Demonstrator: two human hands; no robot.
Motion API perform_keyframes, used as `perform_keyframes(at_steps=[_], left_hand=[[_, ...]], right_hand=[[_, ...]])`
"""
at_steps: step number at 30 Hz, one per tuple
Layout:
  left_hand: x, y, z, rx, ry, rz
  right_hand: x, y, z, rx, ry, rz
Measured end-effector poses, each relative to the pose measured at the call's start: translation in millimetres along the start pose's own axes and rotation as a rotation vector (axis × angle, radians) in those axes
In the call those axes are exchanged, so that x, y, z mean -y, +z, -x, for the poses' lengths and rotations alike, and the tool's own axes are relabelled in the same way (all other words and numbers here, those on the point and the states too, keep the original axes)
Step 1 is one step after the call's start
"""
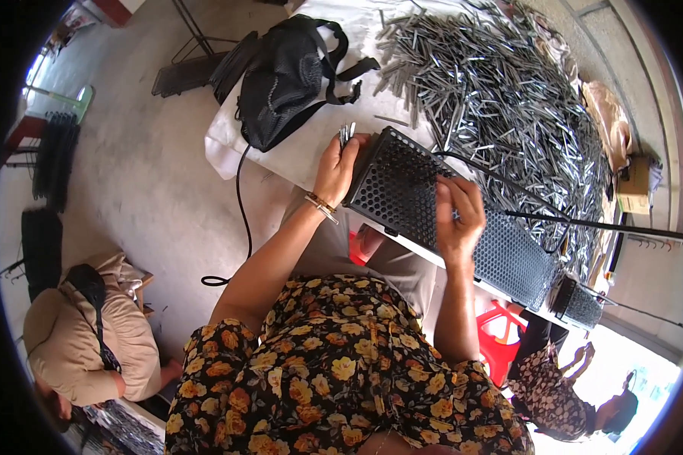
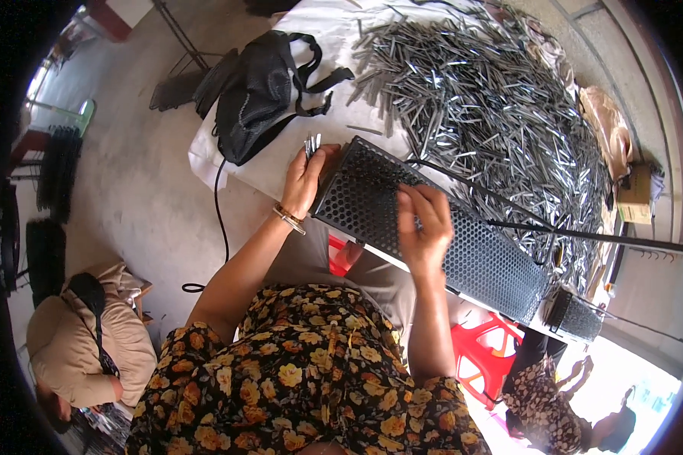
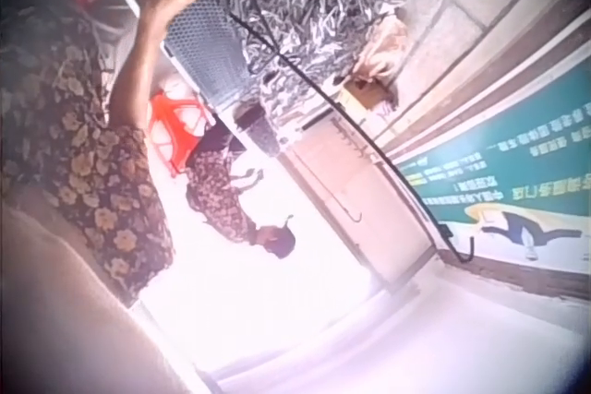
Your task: The person assembles metal pieces by hand, inserting them into a perforated panel.
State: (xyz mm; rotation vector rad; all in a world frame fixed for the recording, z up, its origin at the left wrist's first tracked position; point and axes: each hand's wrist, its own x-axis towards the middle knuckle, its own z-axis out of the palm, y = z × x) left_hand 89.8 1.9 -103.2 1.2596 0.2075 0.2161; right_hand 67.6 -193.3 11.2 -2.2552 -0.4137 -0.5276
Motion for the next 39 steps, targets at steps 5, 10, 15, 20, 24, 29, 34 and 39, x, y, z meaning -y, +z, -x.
perform_keyframes(at_steps=[5, 10, 15, 20, 24, 29, 34, 39], left_hand=[[1.4, 16.7, -7.0, 0.011, 0.104, -0.235], [-0.6, -12.3, -18.2, 0.052, 0.111, -0.461], [14.2, -30.4, -30.3, 0.166, 0.104, -0.386], [7.1, -22.8, -20.4, 0.121, 0.01, -0.318], [-4.3, -11.2, -18.5, 0.137, -0.092, -0.166], [3.6, -18.1, -22.6, 0.092, -0.134, -0.089], [-0.9, -40.2, -15.1, 0.019, -0.145, -0.315], [52.3, -31.2, -37.8, 0.105, 0.079, -0.269]], right_hand=[[-72.8, -113.2, 53.2, -0.261, 0.211, 0.143], [-177.0, -232.6, 113.9, -0.783, 0.697, 0.015], [-258.5, -305.2, 186.3, -0.845, 0.839, -0.396], [-286.1, -325.1, 205.2, -0.645, 0.915, -0.612], [-290.8, -300.6, 213.4, -0.603, 1.011, -0.852], [-297.1, -299.1, 213.6, -0.668, 0.981, -0.911], [-322.7, -277.6, 221.4, -0.767, 0.903, -0.775], [-354.3, -328.7, 274.8, -0.652, 0.843, -0.835]])
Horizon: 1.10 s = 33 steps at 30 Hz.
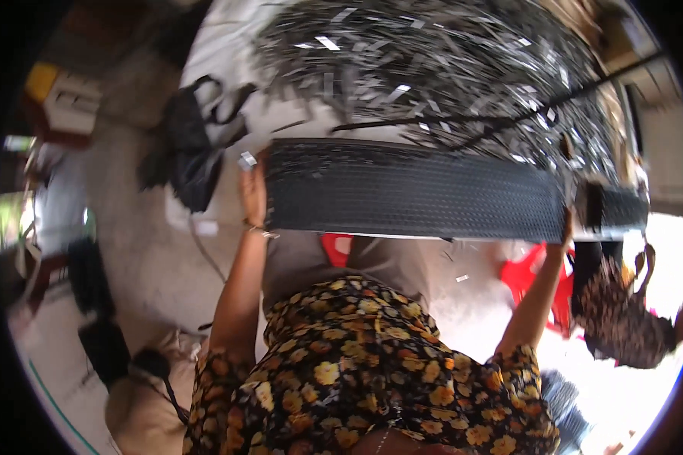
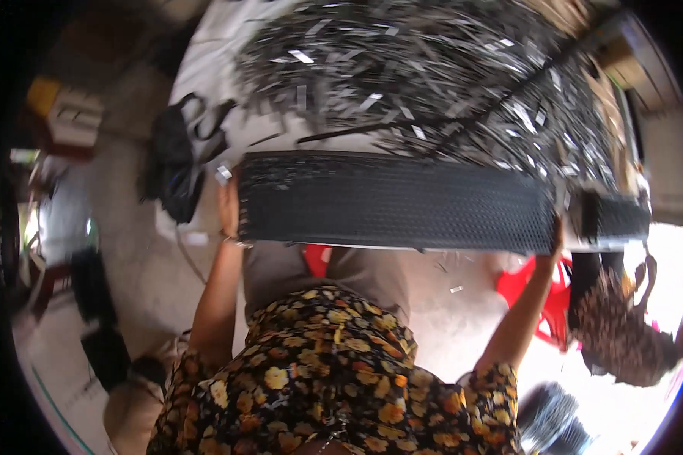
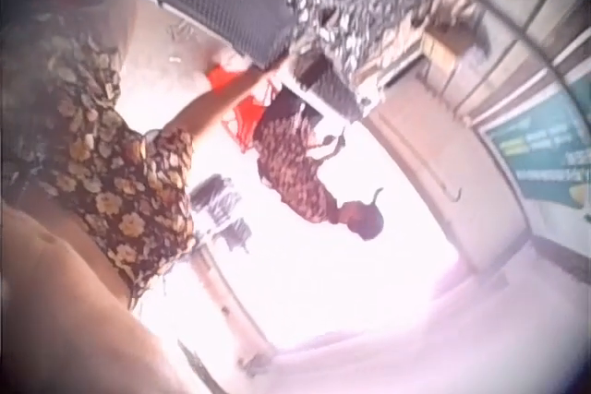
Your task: The person assembles metal pieces by hand, inserting them into a perforated panel.
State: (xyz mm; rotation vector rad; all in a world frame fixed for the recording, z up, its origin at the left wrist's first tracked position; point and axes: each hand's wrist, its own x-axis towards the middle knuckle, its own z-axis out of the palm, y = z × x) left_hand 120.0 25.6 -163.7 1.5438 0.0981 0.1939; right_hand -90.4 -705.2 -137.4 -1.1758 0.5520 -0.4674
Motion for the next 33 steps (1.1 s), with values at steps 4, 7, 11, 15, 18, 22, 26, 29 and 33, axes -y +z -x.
perform_keyframes(at_steps=[4, 7, 11, 15, 18, 22, 26, 29, 33], left_hand=[[-40.7, 21.4, 10.9, 0.037, -0.037, 0.248], [-62.7, 14.2, 13.5, -0.078, 0.079, 0.055], [-121.2, -6.9, 23.5, -0.463, -0.15, 0.186], [-185.3, 4.0, 58.0, 0.039, -0.357, 0.374], [-189.4, 31.5, 85.6, 0.392, -0.673, 0.626], [-184.8, 55.0, 103.7, 0.528, -0.805, 0.64], [-187.8, 60.0, 114.0, 0.573, -0.816, 0.557], [-181.7, 56.3, 116.8, 0.638, -0.798, 0.538], [-183.0, 59.7, 120.5, 0.635, -0.798, 0.5]], right_hand=[[-1.7, -13.7, -7.2, 0.177, -0.016, -0.109], [10.6, 20.6, -3.9, 0.056, -0.082, 0.11], [54.1, 114.0, 50.7, -0.66, -0.43, 0.58], [71.1, 224.0, 125.8, -0.389, -0.645, 0.69], [32.1, 320.8, 163.7, 0.129, -0.404, 0.542], [0.1, 430.2, 206.3, 0.669, 0.001, 0.302], [-5.4, 474.9, 220.7, 0.912, 0.251, 0.337], [-8.3, 475.7, 221.5, 0.932, 0.296, 0.343], [-9.2, 468.3, 220.4, 0.924, 0.32, 0.404]])
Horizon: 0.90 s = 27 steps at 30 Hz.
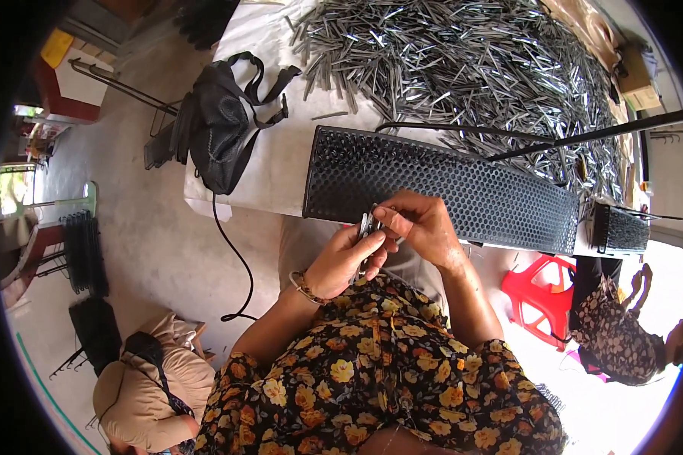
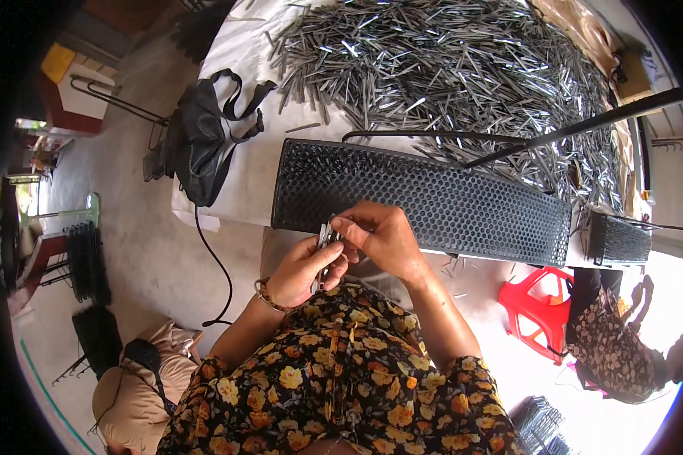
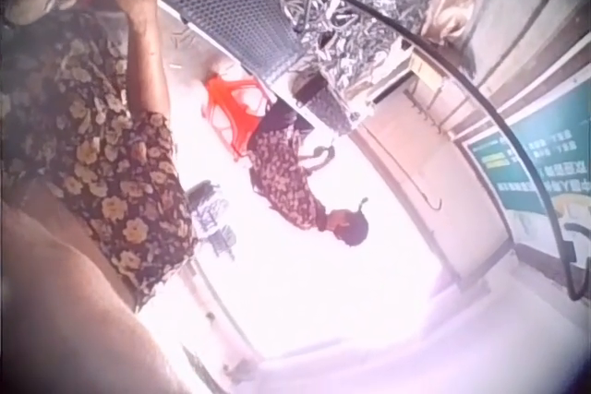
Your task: The person assembles metal pieces by hand, inserting them into a perforated panel.
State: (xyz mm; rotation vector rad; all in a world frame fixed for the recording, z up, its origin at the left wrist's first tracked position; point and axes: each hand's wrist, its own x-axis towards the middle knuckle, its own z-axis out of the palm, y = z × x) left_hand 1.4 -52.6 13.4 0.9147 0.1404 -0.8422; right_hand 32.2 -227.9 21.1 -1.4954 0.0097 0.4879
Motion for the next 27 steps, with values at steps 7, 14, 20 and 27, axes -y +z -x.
perform_keyframes(at_steps=[7, 14, 20, 27], left_hand=[[2.0, -0.4, 1.4, -0.047, -0.031, -0.049], [10.8, -20.1, 0.6, 0.038, -0.057, 0.076], [20.0, -23.6, 1.0, 0.069, -0.105, 0.118], [15.5, -16.6, 5.2, 0.006, -0.139, 0.187]], right_hand=[[12.9, -6.9, 1.1, -0.008, -0.001, 0.269], [27.2, -16.2, -20.1, -0.39, -0.178, 0.259], [14.1, -11.1, -47.7, -0.497, -0.39, 0.479], [16.4, -5.6, -49.0, -0.479, -0.491, 0.727]])
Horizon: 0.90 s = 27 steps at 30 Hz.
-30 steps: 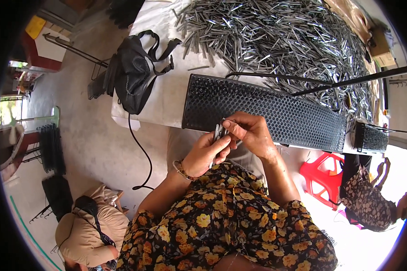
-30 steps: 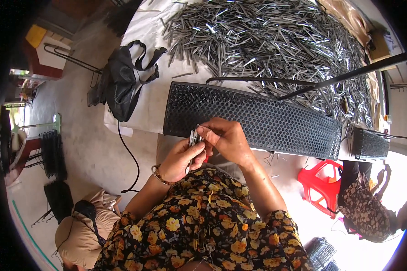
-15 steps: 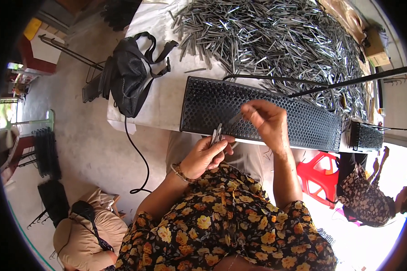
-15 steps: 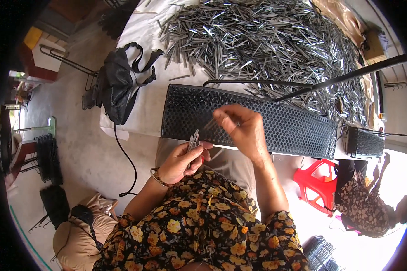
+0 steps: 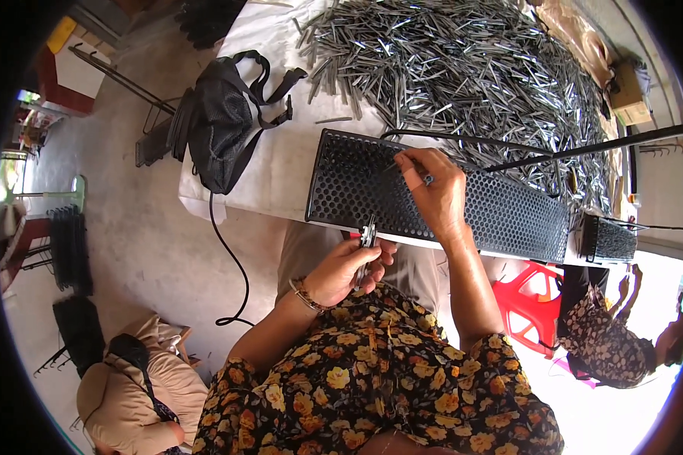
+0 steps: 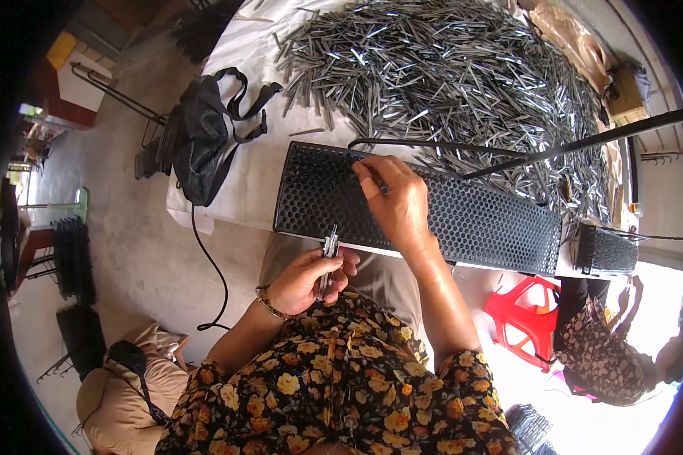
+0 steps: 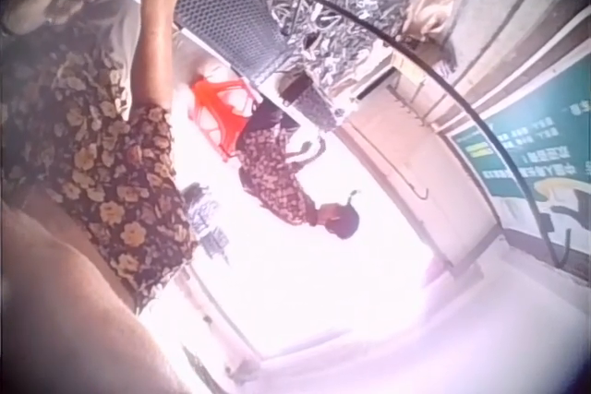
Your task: The person assembles metal pieces by hand, inserting them into a perforated panel.
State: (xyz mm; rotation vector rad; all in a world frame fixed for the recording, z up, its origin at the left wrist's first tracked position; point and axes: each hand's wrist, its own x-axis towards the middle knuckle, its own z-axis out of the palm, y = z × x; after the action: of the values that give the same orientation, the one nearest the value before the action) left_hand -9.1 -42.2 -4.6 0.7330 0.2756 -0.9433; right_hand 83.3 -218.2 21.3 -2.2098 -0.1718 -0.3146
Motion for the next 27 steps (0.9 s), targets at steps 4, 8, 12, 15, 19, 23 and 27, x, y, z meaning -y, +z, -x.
perform_keyframes(at_steps=[4, 8, 12, 15, 19, 23, 27], left_hand=[[2.2, -3.8, 1.1, 0.017, -0.032, 0.011], [4.8, -12.2, -1.5, 0.113, 0.023, 0.034], [1.3, -7.8, 0.5, 0.035, 0.139, 0.004], [-4.3, 3.0, 3.8, -0.029, 0.183, 0.006], [3.6, -1.4, 0.2, 0.0, 0.195, -0.015], [3.9, -0.7, -0.7, -0.012, 0.223, -0.036], [6.8, 10.2, -2.0, -0.043, 0.157, 0.01]], right_hand=[[-1.5, 2.2, 0.9, -0.012, -0.154, 0.074], [7.0, 0.1, -0.4, -0.023, -0.11, 0.032], [22.6, -17.2, 6.2, 0.101, 0.199, -0.285], [32.5, -29.9, 12.4, 0.352, 0.26, -0.319], [23.1, -26.7, 17.8, 0.58, 0.281, -0.344], [14.6, -18.2, 7.7, 0.33, 0.34, -0.326], [3.0, 1.5, -4.1, 0.066, 0.059, -0.156]])
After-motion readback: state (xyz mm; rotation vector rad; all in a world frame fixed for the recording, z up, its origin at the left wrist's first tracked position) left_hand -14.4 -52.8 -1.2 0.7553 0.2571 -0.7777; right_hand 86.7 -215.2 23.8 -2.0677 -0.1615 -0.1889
